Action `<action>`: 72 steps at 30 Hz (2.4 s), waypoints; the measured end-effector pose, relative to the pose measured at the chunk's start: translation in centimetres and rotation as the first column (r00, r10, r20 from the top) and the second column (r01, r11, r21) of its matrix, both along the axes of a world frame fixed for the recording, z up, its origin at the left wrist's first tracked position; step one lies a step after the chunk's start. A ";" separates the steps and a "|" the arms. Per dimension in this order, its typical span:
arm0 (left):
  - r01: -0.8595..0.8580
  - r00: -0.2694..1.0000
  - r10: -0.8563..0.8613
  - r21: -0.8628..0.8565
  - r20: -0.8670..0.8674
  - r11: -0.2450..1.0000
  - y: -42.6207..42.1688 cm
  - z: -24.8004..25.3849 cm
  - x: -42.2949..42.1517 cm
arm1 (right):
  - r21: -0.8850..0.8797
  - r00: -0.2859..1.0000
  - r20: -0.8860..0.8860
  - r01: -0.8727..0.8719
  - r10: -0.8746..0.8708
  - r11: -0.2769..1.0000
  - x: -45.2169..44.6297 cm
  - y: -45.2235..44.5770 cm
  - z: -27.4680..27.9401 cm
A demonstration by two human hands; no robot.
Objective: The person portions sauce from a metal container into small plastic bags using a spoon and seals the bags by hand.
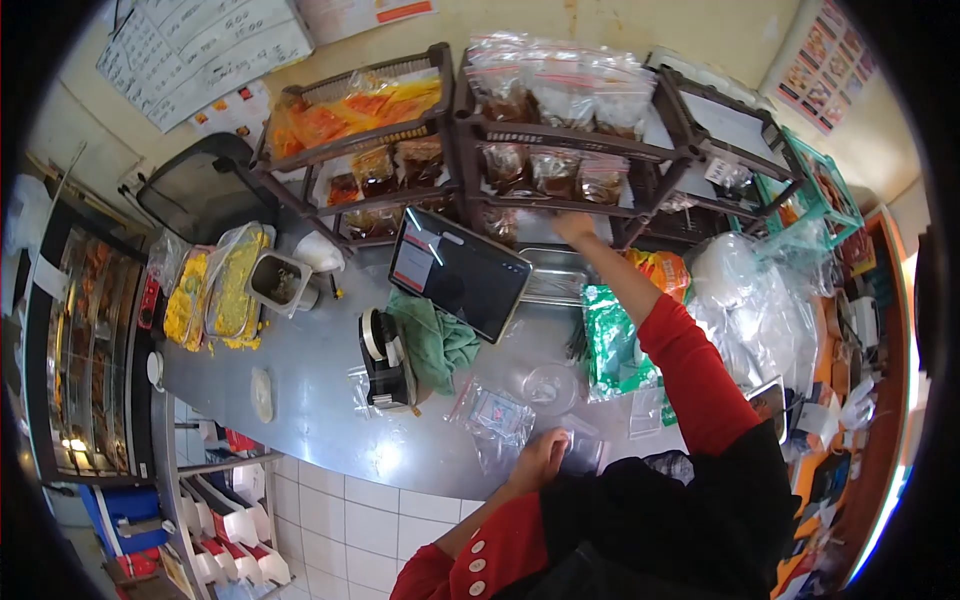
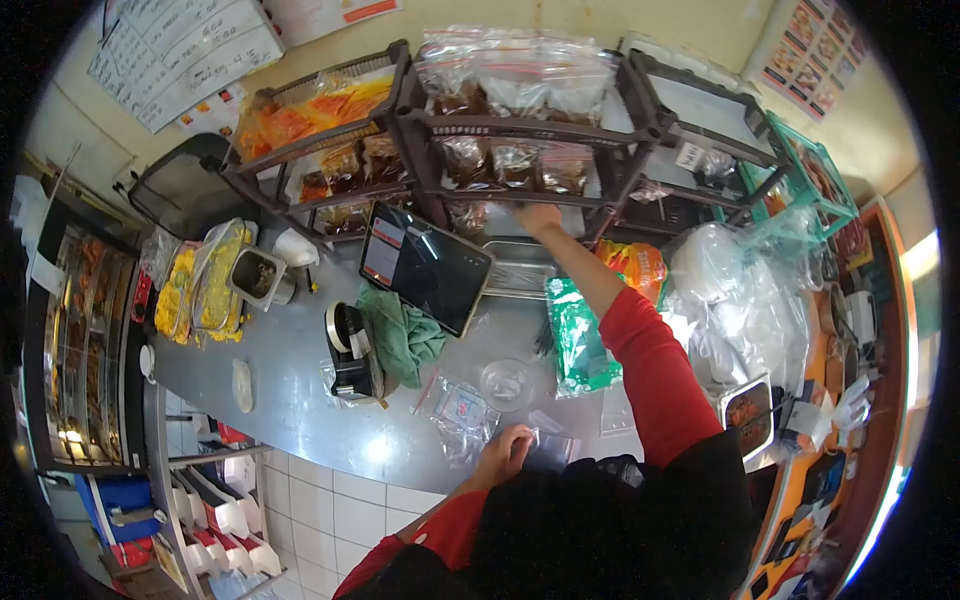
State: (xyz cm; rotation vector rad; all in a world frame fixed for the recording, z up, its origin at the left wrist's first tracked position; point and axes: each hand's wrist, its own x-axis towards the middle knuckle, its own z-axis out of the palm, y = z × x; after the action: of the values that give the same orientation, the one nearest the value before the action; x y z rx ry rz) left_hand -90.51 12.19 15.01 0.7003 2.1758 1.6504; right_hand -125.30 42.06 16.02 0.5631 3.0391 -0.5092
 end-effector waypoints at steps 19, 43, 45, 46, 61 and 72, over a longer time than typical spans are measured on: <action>-0.170 0.954 0.142 0.085 0.264 0.982 1.9 4.9 1.4 | -0.783 0.832 -0.412 -0.532 0.371 0.322 35.1 -5.7 10.2; -0.107 0.985 0.103 -0.022 -0.138 0.994 17.5 15.2 12.8 | -0.897 0.931 -0.331 -0.261 -0.152 0.356 52.7 3.6 13.7; -0.102 0.987 0.089 0.098 0.133 0.990 18.8 14.4 13.8 | -0.851 0.926 -0.361 -0.279 -0.110 0.444 54.2 4.6 14.7; -0.112 0.983 0.091 0.123 0.162 0.986 19.3 14.0 14.0 | -0.837 0.926 -0.365 -0.279 -0.101 0.471 54.8 5.1 15.2; 0.348 0.923 -0.317 -0.124 0.217 0.929 25.4 14.9 15.5 | -0.181 0.747 -0.502 -0.583 0.435 0.792 60.4 11.1 16.0; 0.255 0.955 -0.220 -0.175 0.197 0.951 28.0 14.7 12.5 | -0.096 0.813 -0.492 -0.408 0.313 0.908 58.7 13.9 18.2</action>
State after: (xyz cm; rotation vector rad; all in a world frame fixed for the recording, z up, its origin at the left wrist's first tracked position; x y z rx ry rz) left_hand -77.98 40.16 29.75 0.7004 2.0067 1.3002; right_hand -66.63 55.92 34.22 -0.1910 3.3392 -1.0407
